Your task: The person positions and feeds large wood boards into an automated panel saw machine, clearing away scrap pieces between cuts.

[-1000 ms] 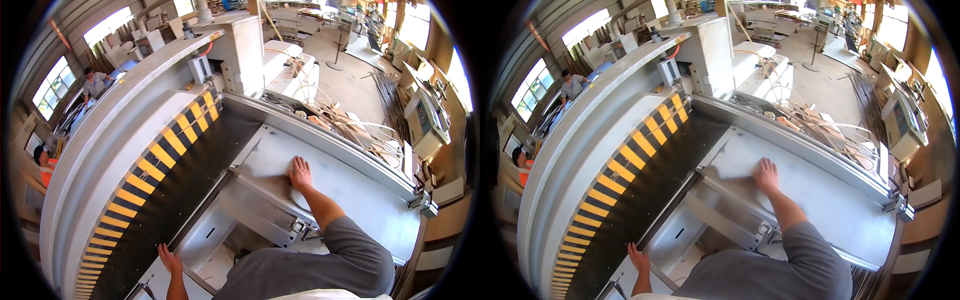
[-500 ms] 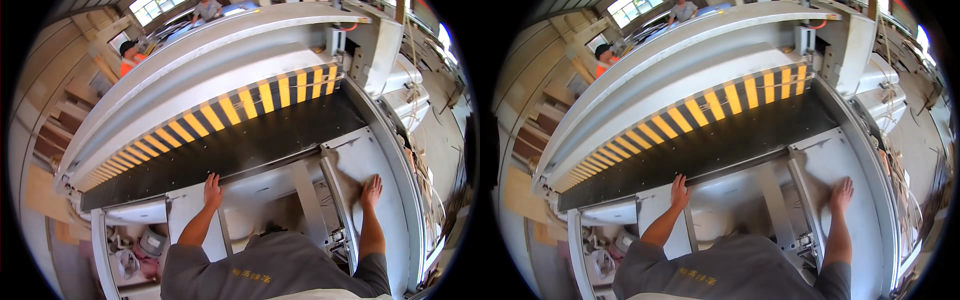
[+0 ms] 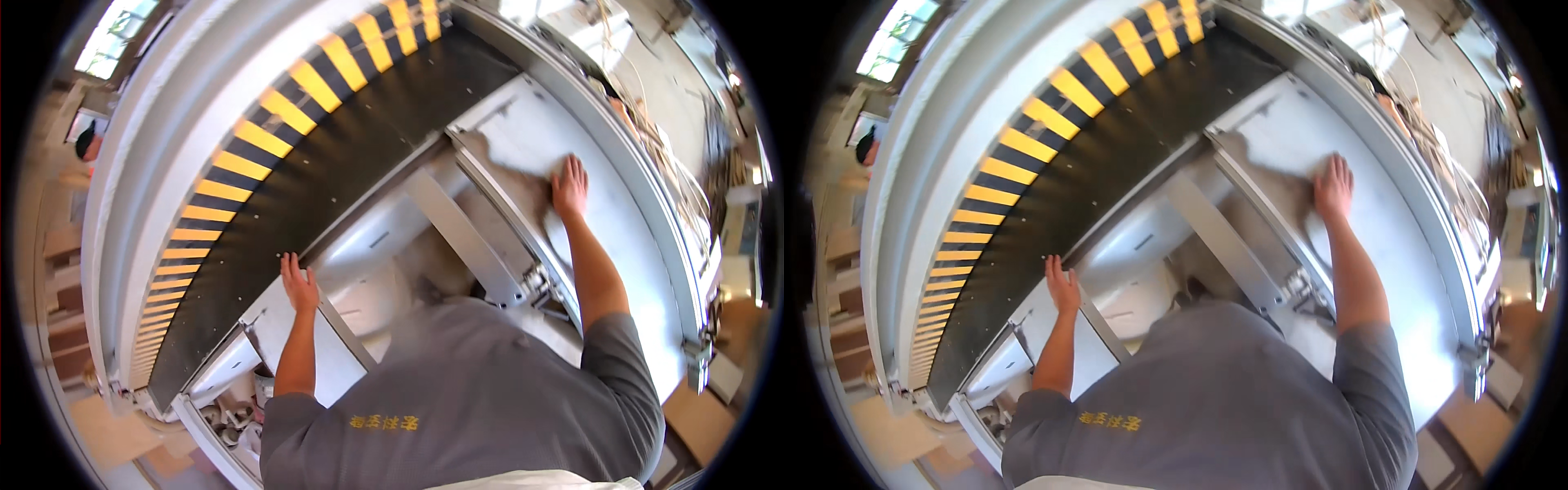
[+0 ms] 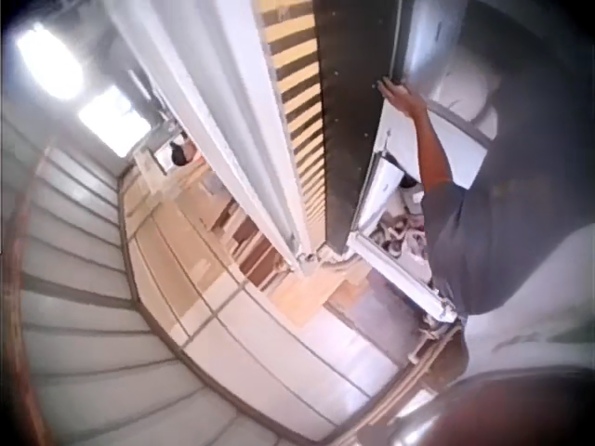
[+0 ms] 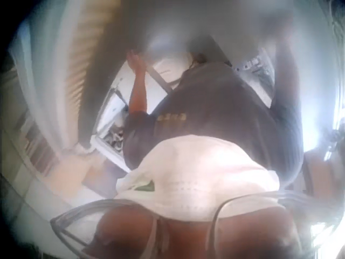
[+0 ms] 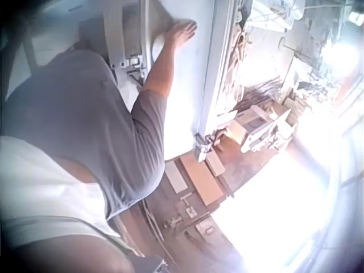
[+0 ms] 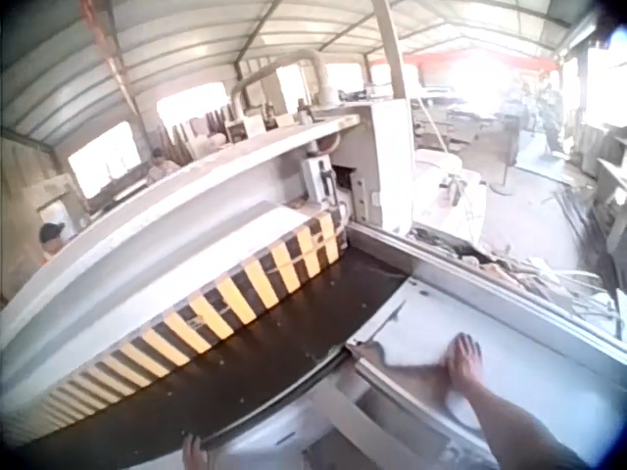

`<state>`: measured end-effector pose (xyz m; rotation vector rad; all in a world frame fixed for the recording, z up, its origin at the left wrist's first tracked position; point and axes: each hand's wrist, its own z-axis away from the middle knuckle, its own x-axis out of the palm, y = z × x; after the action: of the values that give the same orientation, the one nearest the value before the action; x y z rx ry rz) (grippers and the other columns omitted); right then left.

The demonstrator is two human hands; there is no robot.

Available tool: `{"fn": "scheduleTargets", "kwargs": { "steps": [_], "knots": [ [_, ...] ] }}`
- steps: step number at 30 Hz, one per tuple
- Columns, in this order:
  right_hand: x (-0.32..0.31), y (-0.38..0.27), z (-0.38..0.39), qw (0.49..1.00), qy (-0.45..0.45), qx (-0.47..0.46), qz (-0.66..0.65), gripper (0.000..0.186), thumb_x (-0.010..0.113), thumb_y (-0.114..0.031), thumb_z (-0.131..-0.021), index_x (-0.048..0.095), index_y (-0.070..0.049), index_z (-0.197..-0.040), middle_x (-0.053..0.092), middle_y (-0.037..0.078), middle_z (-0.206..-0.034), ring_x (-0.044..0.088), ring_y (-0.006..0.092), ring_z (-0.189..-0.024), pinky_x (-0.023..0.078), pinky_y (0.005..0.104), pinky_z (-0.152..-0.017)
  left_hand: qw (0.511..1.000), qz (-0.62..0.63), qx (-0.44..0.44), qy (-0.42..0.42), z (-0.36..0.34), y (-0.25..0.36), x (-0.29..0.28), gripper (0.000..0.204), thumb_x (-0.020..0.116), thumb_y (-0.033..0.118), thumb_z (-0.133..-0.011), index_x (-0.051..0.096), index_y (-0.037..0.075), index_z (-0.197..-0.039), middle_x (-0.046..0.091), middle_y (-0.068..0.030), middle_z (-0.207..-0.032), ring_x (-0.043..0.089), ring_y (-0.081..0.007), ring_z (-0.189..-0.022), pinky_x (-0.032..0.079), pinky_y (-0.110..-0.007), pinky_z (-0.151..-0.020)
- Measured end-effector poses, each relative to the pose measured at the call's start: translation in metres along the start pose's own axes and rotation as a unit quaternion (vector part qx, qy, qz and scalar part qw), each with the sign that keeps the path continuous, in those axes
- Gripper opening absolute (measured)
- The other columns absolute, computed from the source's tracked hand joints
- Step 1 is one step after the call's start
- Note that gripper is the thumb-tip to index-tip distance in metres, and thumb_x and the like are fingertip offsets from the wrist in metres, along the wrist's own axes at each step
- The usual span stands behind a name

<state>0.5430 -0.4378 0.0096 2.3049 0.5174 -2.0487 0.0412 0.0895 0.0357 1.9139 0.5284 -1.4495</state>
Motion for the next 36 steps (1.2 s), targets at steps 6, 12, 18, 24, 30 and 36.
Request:
{"fn": "scheduleTargets", "kwargs": {
  "steps": [6,12,18,24,30,36],
  "knots": [
    [0.01,0.0,-0.007,1.0,0.011,-0.008,0.009,0.068,0.056,-0.038,-0.106,0.038,-0.006,-0.163,0.035,0.01,-0.172,0.026,0.0283,-0.161,0.019,0.0449,-0.132,0.999,0.043,0.011,0.013,-0.015,-0.015,0.029,0.054,0.064,0.023,-0.103,0.05,-0.001,-0.15,0.042,-0.0236,-0.162,0.038,-0.0421,-0.151,0.031,-0.049,-0.125],
    [0.015,0.007,-0.004,0.999,0.015,-0.002,0.032,0.066,0.054,-0.04,-0.107,0.038,-0.01,-0.164,0.034,0.007,-0.172,0.026,0.0269,-0.161,0.019,0.0449,-0.133,0.998,0.031,0.053,-0.004,-0.074,0.022,0.052,0.054,0.064,0.025,-0.104,0.051,-0.004,-0.148,0.043,-0.0247,-0.161,0.038,-0.0429,-0.15,0.031,-0.049,-0.125],
    [0.018,0.003,-0.003,1.0,0.007,-0.006,0.028,0.066,0.055,-0.039,-0.106,0.038,-0.01,-0.164,0.034,0.007,-0.172,0.026,0.027,-0.161,0.019,0.0442,-0.133,0.993,0.041,0.108,0.001,-0.151,0.086,0.092,0.054,0.063,0.026,-0.104,0.05,-0.004,-0.147,0.043,-0.0241,-0.16,0.037,-0.0431,-0.15,0.031,-0.05,-0.125],
    [0.022,0.005,-0.004,1.0,0.007,-0.011,0.024,0.065,0.057,-0.034,-0.105,0.04,-0.009,-0.163,0.035,0.008,-0.172,0.027,0.0274,-0.161,0.019,0.0444,-0.133,0.981,0.061,0.183,-0.013,-0.231,0.157,0.136,0.051,0.063,0.024,-0.103,0.052,-0.003,-0.145,0.046,-0.022,-0.158,0.039,-0.0417,-0.149,0.032,-0.05,-0.125],
    [0.026,0.01,-0.005,1.0,0.008,-0.017,0.024,0.063,0.057,-0.032,-0.105,0.042,-0.009,-0.162,0.036,0.008,-0.172,0.026,0.0275,-0.161,0.019,0.0445,-0.133,0.949,0.043,0.309,0.037,-0.314,0.202,0.177,0.052,0.065,0.023,-0.099,0.053,0.0,-0.145,0.047,-0.0213,-0.156,0.042,-0.0421,-0.147,0.03,-0.055,-0.126],
    [0.039,0.007,0.0,0.999,-0.013,-0.033,0.025,0.065,0.056,-0.03,-0.105,0.038,-0.009,-0.164,0.034,0.009,-0.172,0.026,0.0282,-0.161,0.019,0.0452,-0.133,0.98,-0.102,0.143,0.095,-0.375,0.189,0.215,0.072,0.052,0.051,-0.106,0.044,0.0,-0.157,0.042,-0.0249,-0.163,0.036,-0.0407,-0.153,0.022,-0.056,-0.128]
  ]
}}
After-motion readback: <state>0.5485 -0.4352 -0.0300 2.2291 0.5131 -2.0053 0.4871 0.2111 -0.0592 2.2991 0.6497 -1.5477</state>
